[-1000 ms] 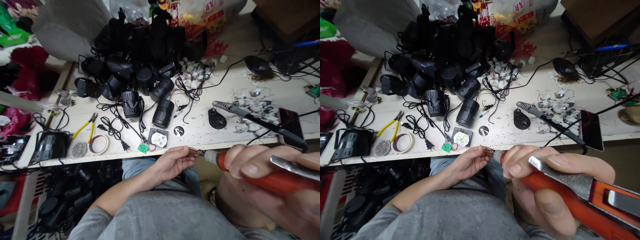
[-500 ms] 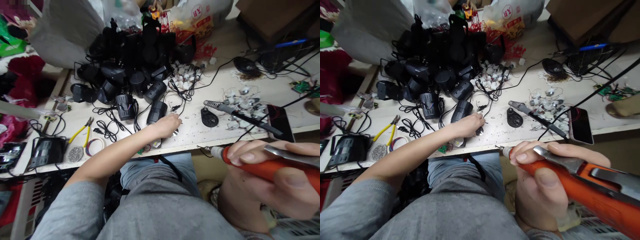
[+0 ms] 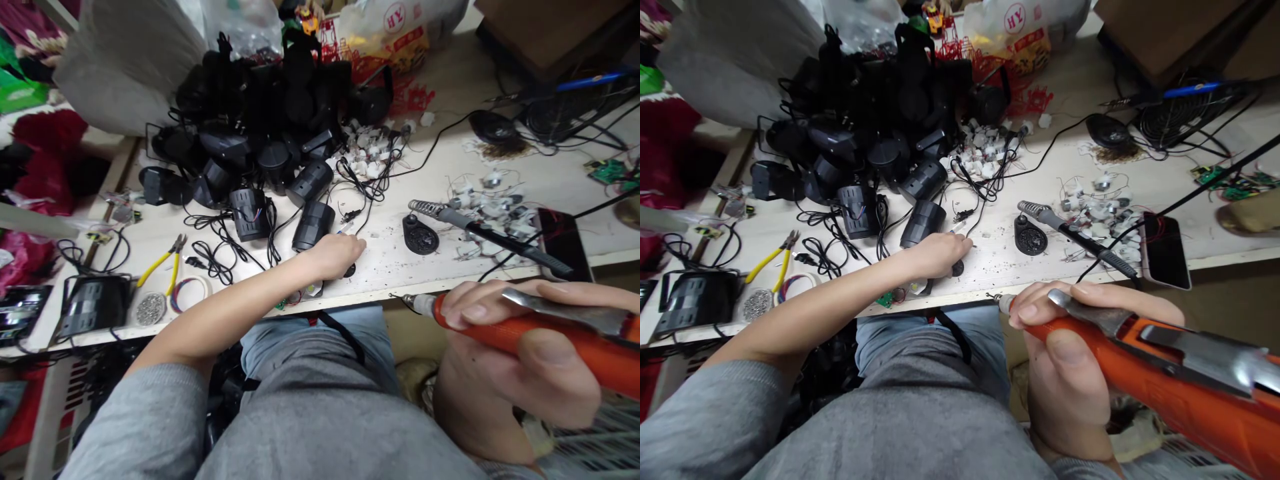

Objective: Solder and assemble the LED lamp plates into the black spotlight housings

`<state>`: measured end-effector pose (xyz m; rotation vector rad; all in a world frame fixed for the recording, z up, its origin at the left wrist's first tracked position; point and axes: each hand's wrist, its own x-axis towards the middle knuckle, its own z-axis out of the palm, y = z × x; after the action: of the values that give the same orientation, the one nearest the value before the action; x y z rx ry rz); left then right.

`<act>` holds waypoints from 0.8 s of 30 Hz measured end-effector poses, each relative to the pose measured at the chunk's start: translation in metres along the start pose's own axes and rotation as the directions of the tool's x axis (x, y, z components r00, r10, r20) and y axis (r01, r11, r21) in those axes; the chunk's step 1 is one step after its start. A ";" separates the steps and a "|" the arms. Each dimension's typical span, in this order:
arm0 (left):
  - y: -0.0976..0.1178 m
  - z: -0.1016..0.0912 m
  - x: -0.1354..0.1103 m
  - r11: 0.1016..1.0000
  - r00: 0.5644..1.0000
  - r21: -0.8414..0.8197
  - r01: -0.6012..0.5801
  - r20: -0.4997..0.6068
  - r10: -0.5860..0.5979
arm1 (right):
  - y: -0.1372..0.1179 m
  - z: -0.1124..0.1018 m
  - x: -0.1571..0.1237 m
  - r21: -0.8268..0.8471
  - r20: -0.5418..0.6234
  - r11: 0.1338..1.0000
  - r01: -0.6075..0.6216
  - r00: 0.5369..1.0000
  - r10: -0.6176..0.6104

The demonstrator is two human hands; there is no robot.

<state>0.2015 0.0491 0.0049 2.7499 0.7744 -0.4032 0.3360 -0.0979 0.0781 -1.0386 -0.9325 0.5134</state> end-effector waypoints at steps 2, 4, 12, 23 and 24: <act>-0.001 -0.001 -0.003 0.999 1.000 -0.035 -0.003 -0.016 0.003 | 0.004 0.001 -0.003 0.065 -0.067 0.998 0.007 0.998 -0.002; -0.003 -0.003 -0.004 0.995 0.999 -0.102 -0.009 -0.032 0.005 | 0.007 0.002 -0.006 0.109 -0.102 0.994 -0.006 0.995 0.017; -0.016 -0.018 -0.037 0.789 0.940 -0.614 -0.008 -0.274 -0.203 | 0.015 0.007 -0.006 0.150 -0.056 0.988 -0.021 0.998 0.030; 0.002 0.041 -0.126 -0.208 0.670 -0.970 -0.122 0.074 -0.739 | 0.024 0.041 -0.008 0.204 0.100 0.979 -0.019 0.995 -0.002; 0.004 0.046 -0.125 -0.215 0.662 -0.966 -0.147 0.065 -0.747 | 0.024 0.047 -0.008 0.198 0.126 0.980 -0.020 0.992 -0.005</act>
<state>0.0923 -0.0271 0.0036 0.8962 1.2436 0.8508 0.2937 -0.0697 0.0627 -0.8364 -0.9673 0.6705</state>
